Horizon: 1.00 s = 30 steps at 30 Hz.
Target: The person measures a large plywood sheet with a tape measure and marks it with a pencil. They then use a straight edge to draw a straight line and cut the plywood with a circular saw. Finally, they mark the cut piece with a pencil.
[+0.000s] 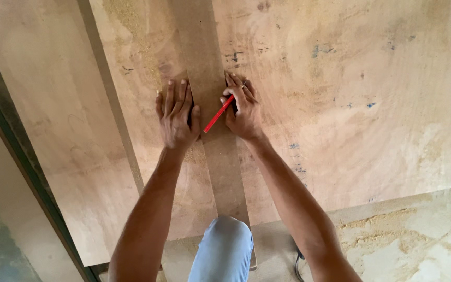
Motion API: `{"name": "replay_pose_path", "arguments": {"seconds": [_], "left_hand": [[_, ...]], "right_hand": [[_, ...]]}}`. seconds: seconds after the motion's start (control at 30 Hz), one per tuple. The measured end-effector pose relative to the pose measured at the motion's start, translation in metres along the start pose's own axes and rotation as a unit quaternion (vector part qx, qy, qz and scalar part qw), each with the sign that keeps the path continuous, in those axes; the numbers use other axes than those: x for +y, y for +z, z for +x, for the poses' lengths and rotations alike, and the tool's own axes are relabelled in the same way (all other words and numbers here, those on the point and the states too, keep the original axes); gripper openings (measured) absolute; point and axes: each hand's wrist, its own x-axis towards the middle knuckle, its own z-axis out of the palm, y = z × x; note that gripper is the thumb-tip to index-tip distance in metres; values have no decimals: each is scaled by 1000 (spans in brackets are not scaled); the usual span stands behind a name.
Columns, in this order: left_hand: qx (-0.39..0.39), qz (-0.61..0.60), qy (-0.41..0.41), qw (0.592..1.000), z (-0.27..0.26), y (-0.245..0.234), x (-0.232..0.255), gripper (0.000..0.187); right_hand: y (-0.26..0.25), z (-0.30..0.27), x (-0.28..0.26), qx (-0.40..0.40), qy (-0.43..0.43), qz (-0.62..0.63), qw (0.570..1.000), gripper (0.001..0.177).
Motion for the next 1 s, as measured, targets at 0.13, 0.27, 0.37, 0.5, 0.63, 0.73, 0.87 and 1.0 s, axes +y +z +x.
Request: {"name": "replay_pose_path", "arguments": {"seconds": [0.13,0.27,0.37,0.5,0.63,0.73,0.87,1.0], "left_hand": [[-12,3,-4,1000,-1,2,1,49],[-8,6,5,1000,-1,1,0,50],[-12,1,5,1000,1,0,0,51],[-16,4,0,1000,1,0,1,51],[-14,-1,-3,1000,0,0,1,50],[-15,-4,-3,1000,-1,1,0,50],[-26,-1,-7,1000,0,3,-1,51],[-27,-13,14,999,0,2,-1,61]], "right_hand": [[-2,2,-2,-4,4,0,1000,21],[-3,2,-3,1,3,8,1000,17],[-2,1,-1,6,-3,-1,1000,20],[-2,1,0,-2,3,-5,1000,47],[-3,3,-1,-10,-9,-23,1000,50],[-4,2,-1,-13,-7,-17,1000,48],[2,-3,7,2,-12,-17,1000,33],[17,-11,28,19,-9,-6,1000,26]]}}
